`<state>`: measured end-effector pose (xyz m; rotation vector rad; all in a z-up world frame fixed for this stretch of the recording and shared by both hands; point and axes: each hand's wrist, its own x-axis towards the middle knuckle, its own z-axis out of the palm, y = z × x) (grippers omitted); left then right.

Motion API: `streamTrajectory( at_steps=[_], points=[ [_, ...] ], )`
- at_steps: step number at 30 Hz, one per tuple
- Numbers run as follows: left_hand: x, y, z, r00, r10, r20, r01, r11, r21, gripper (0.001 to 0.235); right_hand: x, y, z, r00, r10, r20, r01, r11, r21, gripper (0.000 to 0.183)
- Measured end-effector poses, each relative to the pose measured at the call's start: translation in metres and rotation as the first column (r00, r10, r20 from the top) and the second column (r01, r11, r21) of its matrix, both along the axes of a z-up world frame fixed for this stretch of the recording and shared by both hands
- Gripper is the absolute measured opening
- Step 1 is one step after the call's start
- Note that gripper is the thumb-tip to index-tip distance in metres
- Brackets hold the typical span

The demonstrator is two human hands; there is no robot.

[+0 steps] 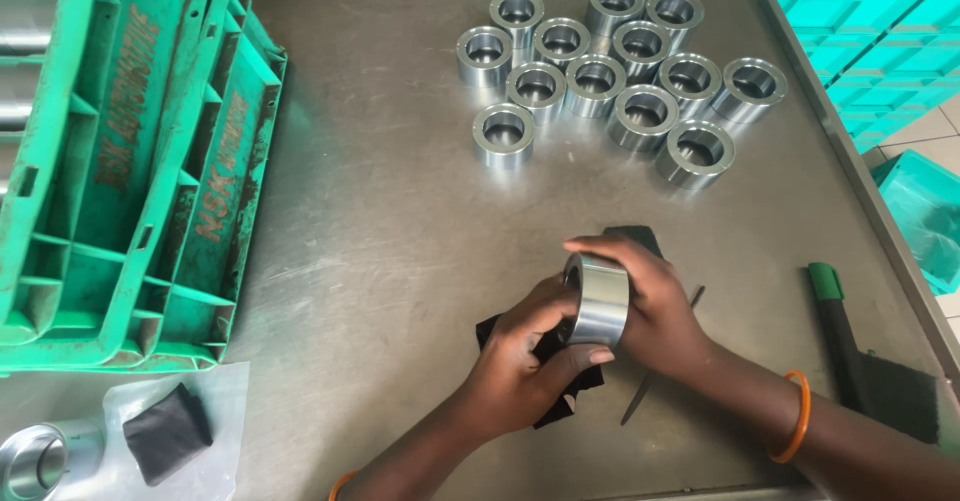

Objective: Inspecting and organizing metal bearings at a workbench.

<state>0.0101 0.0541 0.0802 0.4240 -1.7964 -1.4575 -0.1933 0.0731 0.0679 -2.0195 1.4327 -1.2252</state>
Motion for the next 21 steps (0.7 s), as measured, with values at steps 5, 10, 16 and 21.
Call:
streamTrajectory(
  at_steps=[5, 10, 16, 21],
  points=[
    [-0.003, -0.001, 0.007, 0.988, 0.115, 0.1, -0.107, 0.991, -0.077, 0.033, 0.004, 0.0, -0.001, 0.806, -0.368, 0.463, -0.342, 0.349, 0.873, 0.042],
    [-0.004, -0.004, 0.004, 0.978, 0.16, 0.136, -0.154, 0.987, -0.054, 0.033, -0.006, -0.003, 0.004, 0.911, -0.087, 0.403, -0.172, 0.808, 0.563, 0.057],
    [-0.006, 0.01, 0.0, 0.977, 0.11, 0.183, -0.077, 0.981, -0.181, 0.029, 0.048, 0.014, 0.035, 0.904, -0.224, -0.365, 0.147, 0.963, -0.228, 0.091],
    [-0.002, 0.012, 0.002, 0.98, 0.019, 0.196, 0.047, 0.944, -0.327, 0.024, 0.033, 0.008, 0.046, 0.954, -0.014, -0.301, 0.047, 0.994, 0.102, 0.08]
  ],
)
